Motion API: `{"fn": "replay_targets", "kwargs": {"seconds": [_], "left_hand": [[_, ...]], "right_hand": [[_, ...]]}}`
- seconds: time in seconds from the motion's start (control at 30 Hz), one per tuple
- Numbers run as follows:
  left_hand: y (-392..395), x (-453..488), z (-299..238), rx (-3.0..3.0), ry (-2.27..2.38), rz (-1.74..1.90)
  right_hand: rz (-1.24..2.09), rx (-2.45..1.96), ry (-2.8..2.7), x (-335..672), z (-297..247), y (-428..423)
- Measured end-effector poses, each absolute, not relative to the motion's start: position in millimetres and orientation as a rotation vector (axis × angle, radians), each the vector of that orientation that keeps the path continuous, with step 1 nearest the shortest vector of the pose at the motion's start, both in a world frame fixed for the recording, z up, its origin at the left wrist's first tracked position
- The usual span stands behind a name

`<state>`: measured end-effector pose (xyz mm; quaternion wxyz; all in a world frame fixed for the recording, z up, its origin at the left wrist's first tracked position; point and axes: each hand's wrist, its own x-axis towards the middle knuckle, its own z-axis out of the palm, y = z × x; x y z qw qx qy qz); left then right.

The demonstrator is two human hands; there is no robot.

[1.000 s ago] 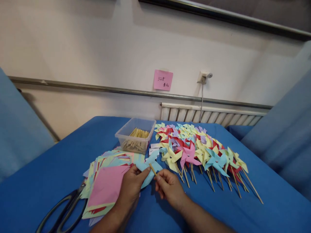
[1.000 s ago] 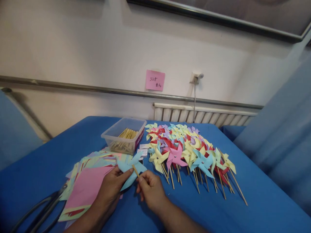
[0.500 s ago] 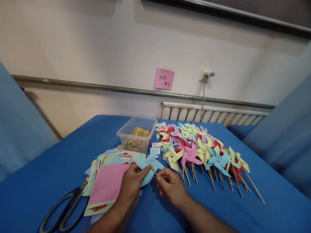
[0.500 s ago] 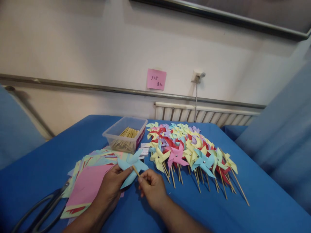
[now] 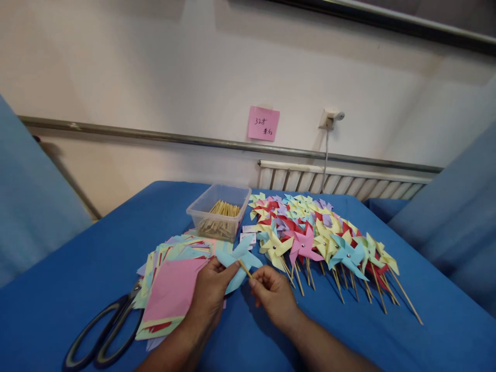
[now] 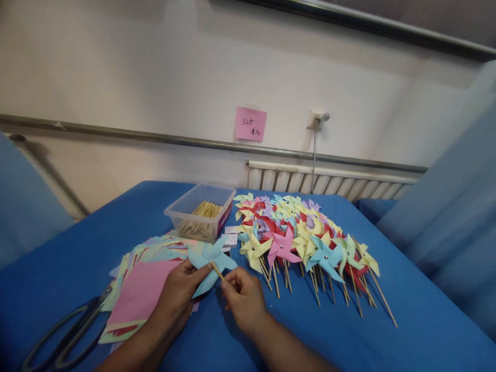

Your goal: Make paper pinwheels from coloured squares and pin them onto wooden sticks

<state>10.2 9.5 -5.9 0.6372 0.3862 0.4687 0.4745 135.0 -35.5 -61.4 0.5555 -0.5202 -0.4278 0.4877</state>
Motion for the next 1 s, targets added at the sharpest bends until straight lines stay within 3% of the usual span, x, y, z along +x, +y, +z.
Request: {"fn": "replay_targets", "kwargs": {"seconds": [1.0], "left_hand": [[5.7, 11.3, -0.9, 0.914, 1.123, 1.088]], "right_hand": [[0.995, -1.381, -1.137, 137.5, -62.8, -37.3]]}}
